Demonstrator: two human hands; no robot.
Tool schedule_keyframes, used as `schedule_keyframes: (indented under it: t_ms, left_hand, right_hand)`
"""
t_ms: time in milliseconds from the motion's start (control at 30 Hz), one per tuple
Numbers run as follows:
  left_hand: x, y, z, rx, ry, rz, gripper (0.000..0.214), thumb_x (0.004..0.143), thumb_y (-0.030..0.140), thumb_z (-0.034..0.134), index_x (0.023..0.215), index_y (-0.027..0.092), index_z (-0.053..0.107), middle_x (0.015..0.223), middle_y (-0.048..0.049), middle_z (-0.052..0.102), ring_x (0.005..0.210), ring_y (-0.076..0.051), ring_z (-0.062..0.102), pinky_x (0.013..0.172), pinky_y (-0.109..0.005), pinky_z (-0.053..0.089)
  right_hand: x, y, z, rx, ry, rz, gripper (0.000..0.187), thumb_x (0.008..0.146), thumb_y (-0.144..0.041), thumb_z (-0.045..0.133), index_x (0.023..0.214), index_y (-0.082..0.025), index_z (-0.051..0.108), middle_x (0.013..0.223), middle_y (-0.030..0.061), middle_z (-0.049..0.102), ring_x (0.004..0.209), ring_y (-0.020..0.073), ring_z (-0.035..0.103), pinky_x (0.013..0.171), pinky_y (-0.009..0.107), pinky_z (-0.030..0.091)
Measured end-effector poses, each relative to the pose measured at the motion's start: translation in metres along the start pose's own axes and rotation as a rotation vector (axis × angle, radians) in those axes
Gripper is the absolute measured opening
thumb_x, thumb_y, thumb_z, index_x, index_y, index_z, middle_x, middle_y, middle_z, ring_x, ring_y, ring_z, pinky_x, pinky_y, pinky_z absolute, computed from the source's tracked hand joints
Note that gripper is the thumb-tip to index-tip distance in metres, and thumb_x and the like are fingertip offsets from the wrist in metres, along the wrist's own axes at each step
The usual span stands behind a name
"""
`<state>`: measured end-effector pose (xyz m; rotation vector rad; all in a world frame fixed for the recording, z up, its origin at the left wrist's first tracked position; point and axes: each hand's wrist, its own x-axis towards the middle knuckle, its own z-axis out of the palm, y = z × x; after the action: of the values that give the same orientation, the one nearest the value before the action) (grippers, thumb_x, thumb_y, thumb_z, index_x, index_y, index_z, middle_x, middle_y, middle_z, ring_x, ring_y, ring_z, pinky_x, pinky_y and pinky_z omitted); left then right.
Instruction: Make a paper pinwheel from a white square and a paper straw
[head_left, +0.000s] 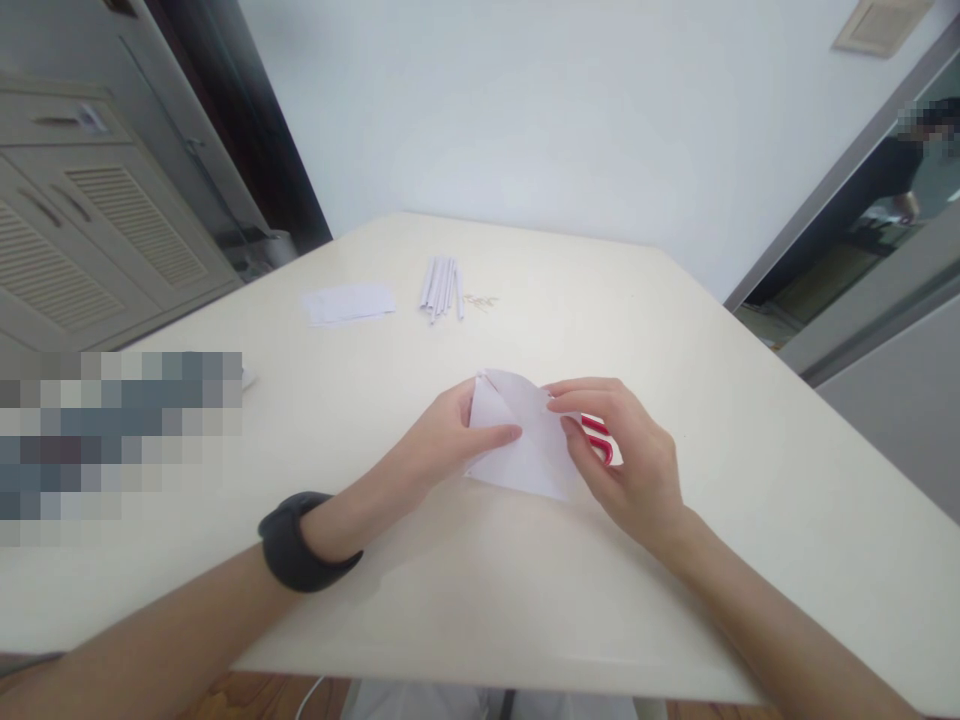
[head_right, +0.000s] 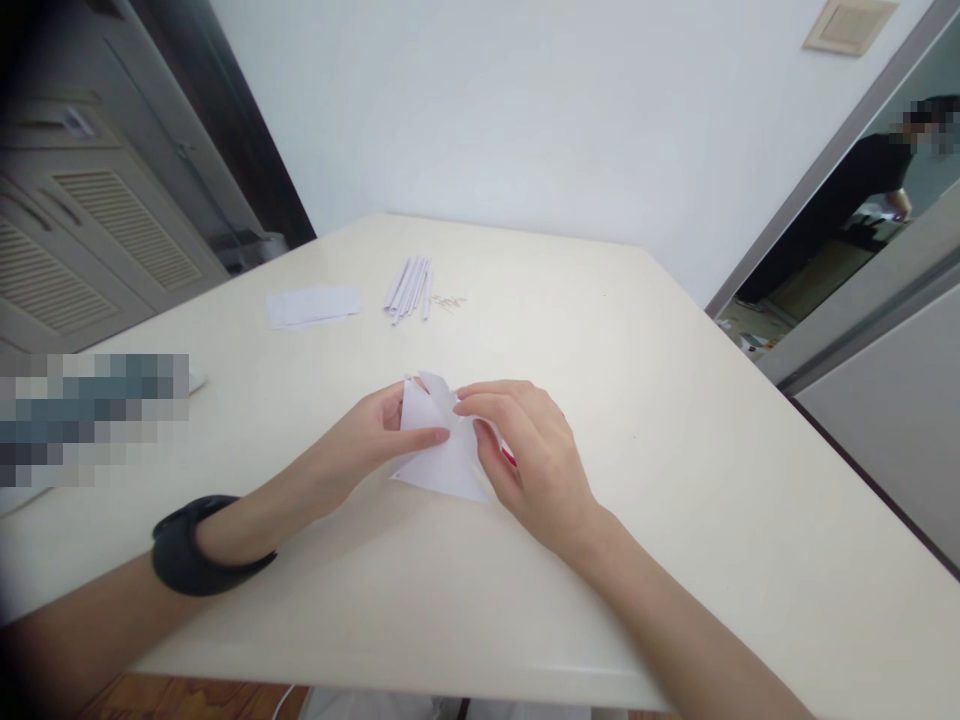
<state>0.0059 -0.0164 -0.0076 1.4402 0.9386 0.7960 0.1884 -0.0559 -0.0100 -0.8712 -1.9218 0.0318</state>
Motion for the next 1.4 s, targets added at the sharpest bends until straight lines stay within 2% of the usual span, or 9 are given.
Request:
schedule_keyframes:
  t_ms: [233, 533, 700, 900, 1033, 1400]
  left_hand:
    - [0.0, -0.001, -0.002, 0.103, 0.007, 0.022, 0.029, 0.074, 0.029, 0.062, 0.101, 0.018, 0.057, 0.097, -0.0061, 0.065, 0.09, -0.024, 0.062, 0.073, -0.034, 0.049]
    - [0.0, -0.002, 0.0, 0.161, 0.003, 0.045, 0.028, 0.076, 0.028, 0.06, 0.102, 0.019, 0.056, 0.099, -0.0049, 0.064, 0.091, -0.023, 0.06, 0.072, -0.032, 0.047]
    - [-0.001, -0.001, 0.002, 0.163, 0.007, 0.025, 0.021, 0.076, 0.032, 0.06, 0.091, 0.018, 0.059, 0.086, -0.0019, 0.063, 0.079, -0.019, 0.059, 0.062, -0.027, 0.043]
    - [-0.002, -0.002, 0.003, 0.134, -0.004, -0.023, 0.019, 0.075, 0.036, 0.061, 0.08, 0.018, 0.061, 0.077, -0.0005, 0.061, 0.07, -0.017, 0.057, 0.057, -0.025, 0.041]
    - [-0.002, -0.003, 0.003, 0.121, 0.004, -0.006, 0.021, 0.073, 0.038, 0.063, 0.079, 0.018, 0.06, 0.075, 0.0005, 0.06, 0.067, -0.016, 0.056, 0.056, -0.024, 0.04]
    - [-0.001, -0.001, 0.003, 0.09, 0.01, -0.053, 0.03, 0.071, 0.042, 0.065, 0.087, 0.017, 0.063, 0.081, -0.0034, 0.065, 0.073, -0.02, 0.06, 0.06, -0.028, 0.045]
  right_hand:
    - [-0.003, -0.003, 0.001, -0.02, -0.022, 0.018, 0.041, 0.084, -0.002, 0.047, 0.117, -0.025, 0.052, 0.11, 0.004, 0.065, 0.105, 0.0182, 0.059, 0.088, 0.036, 0.049]
    - [0.0, -0.001, 0.001, -0.018, -0.09, -0.024, 0.032, 0.085, -0.004, 0.049, 0.109, -0.023, 0.058, 0.11, 0.0031, 0.066, 0.108, 0.0175, 0.056, 0.089, 0.035, 0.049]
    - [-0.001, -0.001, 0.003, -0.04, -0.076, 0.009, 0.027, 0.085, -0.009, 0.053, 0.108, -0.022, 0.057, 0.103, 0.0038, 0.066, 0.1, 0.0184, 0.057, 0.084, 0.035, 0.05]
    - [-0.001, -0.001, 0.004, -0.048, -0.048, 0.005, 0.025, 0.085, -0.01, 0.054, 0.105, -0.023, 0.057, 0.097, 0.0046, 0.066, 0.095, 0.0193, 0.057, 0.079, 0.036, 0.048]
    - [-0.002, 0.0, 0.005, -0.056, -0.062, -0.033, 0.025, 0.084, -0.009, 0.054, 0.106, -0.022, 0.057, 0.101, 0.0051, 0.065, 0.098, 0.0191, 0.057, 0.082, 0.036, 0.047]
    - [-0.002, 0.009, 0.006, -0.134, -0.137, -0.023, 0.024, 0.087, -0.009, 0.048, 0.102, -0.023, 0.061, 0.105, 0.0058, 0.064, 0.098, 0.0192, 0.055, 0.081, 0.036, 0.045]
